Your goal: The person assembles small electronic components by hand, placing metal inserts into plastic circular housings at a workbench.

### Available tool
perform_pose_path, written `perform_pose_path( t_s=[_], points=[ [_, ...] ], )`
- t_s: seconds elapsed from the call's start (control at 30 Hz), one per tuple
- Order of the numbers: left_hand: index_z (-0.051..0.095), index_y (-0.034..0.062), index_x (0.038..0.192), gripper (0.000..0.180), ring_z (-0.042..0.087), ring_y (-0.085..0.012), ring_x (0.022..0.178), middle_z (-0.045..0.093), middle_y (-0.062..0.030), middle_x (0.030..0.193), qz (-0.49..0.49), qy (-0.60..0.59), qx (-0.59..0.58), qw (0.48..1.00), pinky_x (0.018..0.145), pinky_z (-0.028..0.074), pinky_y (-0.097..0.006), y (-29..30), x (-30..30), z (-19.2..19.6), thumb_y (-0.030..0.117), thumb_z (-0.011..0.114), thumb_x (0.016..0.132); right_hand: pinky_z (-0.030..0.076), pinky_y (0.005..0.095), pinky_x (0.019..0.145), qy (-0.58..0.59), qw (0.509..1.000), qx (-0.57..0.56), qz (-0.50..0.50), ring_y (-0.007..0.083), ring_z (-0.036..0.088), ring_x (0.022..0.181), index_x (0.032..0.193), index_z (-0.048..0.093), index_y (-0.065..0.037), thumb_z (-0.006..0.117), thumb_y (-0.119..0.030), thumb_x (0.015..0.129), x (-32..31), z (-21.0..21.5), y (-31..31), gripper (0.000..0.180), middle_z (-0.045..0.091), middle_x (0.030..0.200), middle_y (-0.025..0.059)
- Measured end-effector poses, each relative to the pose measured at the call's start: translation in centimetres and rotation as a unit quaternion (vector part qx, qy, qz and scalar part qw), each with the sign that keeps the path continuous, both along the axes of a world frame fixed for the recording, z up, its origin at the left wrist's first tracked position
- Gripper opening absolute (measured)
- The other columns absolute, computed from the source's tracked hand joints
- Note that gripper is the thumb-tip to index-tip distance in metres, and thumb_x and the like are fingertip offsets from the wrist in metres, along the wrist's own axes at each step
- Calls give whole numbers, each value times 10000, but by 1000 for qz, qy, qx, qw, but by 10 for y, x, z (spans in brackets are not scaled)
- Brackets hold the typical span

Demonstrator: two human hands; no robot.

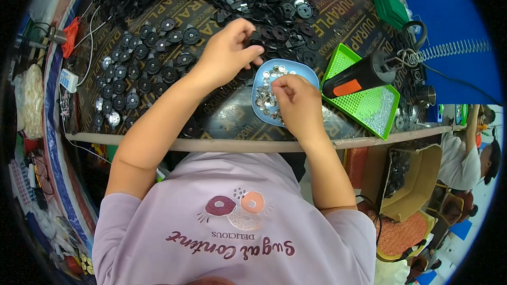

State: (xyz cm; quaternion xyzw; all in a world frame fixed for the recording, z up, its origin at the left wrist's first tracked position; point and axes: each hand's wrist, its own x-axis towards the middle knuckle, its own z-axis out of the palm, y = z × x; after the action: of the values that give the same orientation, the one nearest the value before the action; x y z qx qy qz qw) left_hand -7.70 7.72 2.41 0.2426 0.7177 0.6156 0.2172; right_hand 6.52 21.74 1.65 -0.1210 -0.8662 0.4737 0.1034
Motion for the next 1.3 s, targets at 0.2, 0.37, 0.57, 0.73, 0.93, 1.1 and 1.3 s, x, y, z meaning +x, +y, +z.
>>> perform_pose_path(
  t_s=[0.2,0.37,0.57,0.73,0.93,1.1,1.3],
  points=[
    [433,49,1329,396,659,-166,870,576,-113,1192,21,-140,42,989,682,513,-260,-39,25,12,2,507,943,516,392,687,-4,992,94,86,308,642,762,859,692,-51,707,-47,769,0,-7,8,91,655,837,121],
    [406,59,1371,436,646,-197,988,552,-118,1260,23,-242,96,965,816,536,-293,-53,45,8,-36,442,947,510,429,731,40,970,229,72,324,630,822,842,685,-44,691,-90,796,-6,-10,-4,65,647,832,127],
    [398,64,1386,460,645,-204,1016,575,-121,1241,31,-251,103,962,835,551,-300,-55,55,-6,-58,459,947,513,447,749,-64,946,312,65,346,637,849,847,682,-31,680,-135,799,-23,-10,-11,115,667,880,140],
    [401,73,1387,457,645,-197,1014,579,-118,1235,31,-260,108,959,827,549,-289,-53,61,-10,-50,460,950,522,441,740,-141,964,213,76,347,654,838,839,688,-42,672,-132,783,-32,-12,0,108,682,897,155],
    [432,84,1352,425,629,-166,998,561,-82,1212,24,-266,118,956,799,541,-274,-55,63,-8,-56,442,951,516,401,680,-98,971,210,60,307,657,754,829,687,-36,686,-133,778,-22,-15,2,109,677,860,154],
    [425,72,1364,415,611,-144,1028,570,-86,1235,3,-271,150,951,880,526,-288,-53,66,-10,-16,463,961,482,271,640,-113,984,-133,29,148,619,710,850,668,-30,685,-110,839,-17,4,3,83,650,770,51],
    [428,61,1354,426,582,-126,1037,573,-98,1227,-18,-251,159,955,904,524,-308,-48,70,-13,-44,443,941,465,231,673,14,987,-129,90,170,634,1019,859,660,-17,664,-45,852,-21,8,-17,29,482,1217,97]
  ],
)
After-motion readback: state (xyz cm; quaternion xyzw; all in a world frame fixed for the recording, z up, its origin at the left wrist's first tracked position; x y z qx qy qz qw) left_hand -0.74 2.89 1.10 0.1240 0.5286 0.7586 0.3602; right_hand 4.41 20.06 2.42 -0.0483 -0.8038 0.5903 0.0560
